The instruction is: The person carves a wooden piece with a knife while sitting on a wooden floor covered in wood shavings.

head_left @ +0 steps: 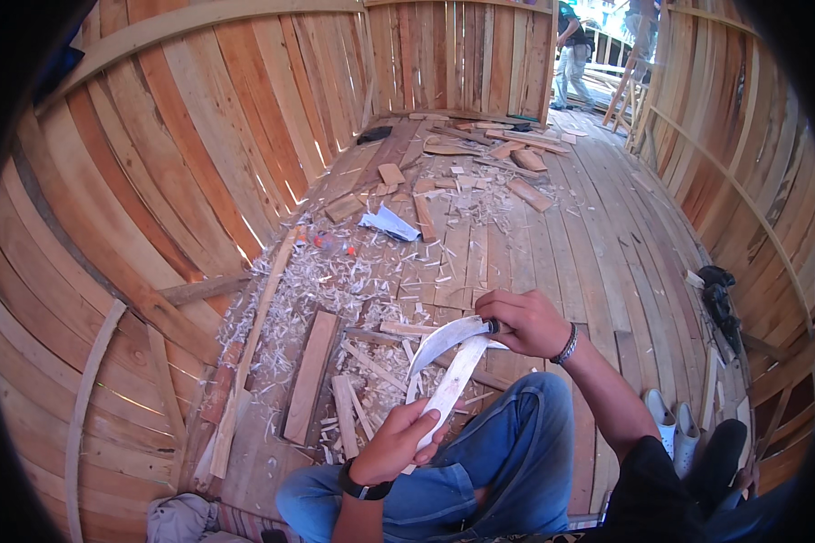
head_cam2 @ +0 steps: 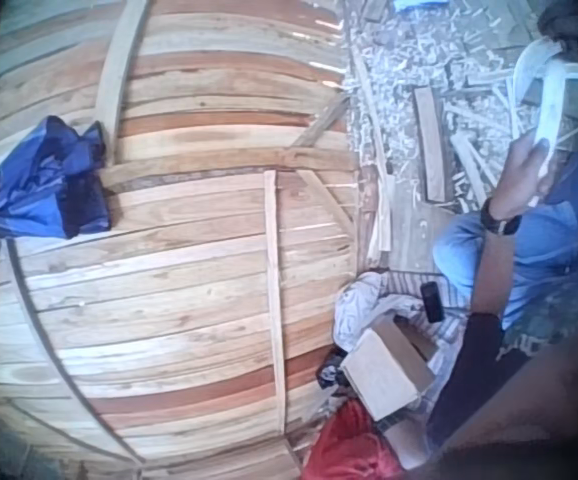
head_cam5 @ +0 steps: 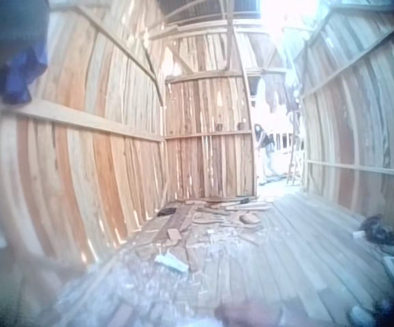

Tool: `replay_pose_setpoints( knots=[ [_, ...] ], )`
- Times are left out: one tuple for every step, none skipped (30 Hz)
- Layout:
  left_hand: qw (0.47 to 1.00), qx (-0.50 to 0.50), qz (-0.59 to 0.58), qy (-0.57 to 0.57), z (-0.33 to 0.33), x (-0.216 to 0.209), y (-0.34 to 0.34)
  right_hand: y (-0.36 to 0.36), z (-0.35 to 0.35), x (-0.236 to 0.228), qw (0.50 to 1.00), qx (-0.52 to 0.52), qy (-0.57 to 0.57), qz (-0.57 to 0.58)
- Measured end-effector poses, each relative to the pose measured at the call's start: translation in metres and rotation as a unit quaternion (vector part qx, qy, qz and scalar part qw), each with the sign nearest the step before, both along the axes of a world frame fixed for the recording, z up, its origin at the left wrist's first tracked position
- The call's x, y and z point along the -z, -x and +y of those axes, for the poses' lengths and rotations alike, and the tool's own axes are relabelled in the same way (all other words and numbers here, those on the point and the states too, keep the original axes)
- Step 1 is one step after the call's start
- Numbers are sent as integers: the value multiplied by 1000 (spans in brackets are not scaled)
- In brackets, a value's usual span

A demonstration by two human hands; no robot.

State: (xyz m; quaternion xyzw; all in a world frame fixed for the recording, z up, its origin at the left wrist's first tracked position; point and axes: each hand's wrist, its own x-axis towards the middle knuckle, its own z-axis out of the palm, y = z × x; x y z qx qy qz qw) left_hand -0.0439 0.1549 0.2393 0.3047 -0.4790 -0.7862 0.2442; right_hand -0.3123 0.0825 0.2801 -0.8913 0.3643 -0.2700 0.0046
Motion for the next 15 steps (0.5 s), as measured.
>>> replay_pose_setpoints(
  knots=[
    [1000, 4, 8, -8, 0, -1, 0, 0, 1, 0, 1000, 3, 12, 0],
    [1000, 8, 15, -16, -1, -1, 0, 0, 1, 0, 1000, 6, 23, -1],
    [1000, 7, 22, -21, -1, -3, 0, 0, 1, 2, 999, 9, 32, 0],
    [999, 6, 28, -25, -1, -5, 1, 0, 0, 3, 999, 12, 41, 1],
    [999, 5, 34, -29, -1, -6, 1, 0, 0, 5, 999, 14, 49, 2],
    [999, 7, 39, -31, 0, -5, 0, -1, -1, 6, 998, 14, 62, -3],
    [998, 8, 44, -33, -1, -4, 0, -2, -1, 7, 997, 14, 74, -8],
    [998, 10, 50, -34, -2, -3, 1, -3, -2, 7, 996, 13, 88, -12],
    [997, 9, 64, -50, -3, -1, 2, -3, -3, 9, 995, 19, 98, -12],
    [995, 8, 79, -66, -4, 2, 3, -3, -4, 11, 994, 26, 108, -13],
    [992, 7, 94, -83, -5, 5, 5, -3, -5, 14, 993, 32, 117, -14],
    [991, 6, 99, -90, -5, 6, 8, -3, -6, 16, 993, 46, 107, -21],
    [990, 6, 104, -96, -5, 6, 10, -3, -6, 18, 993, 59, 97, -29],
    [989, 5, 109, -103, -6, 7, 12, -4, -7, 19, 993, 72, 87, -36],
    [987, 1, 116, -112, -6, 12, 14, -6, -8, 22, 991, 104, 57, -61]
  ],
)
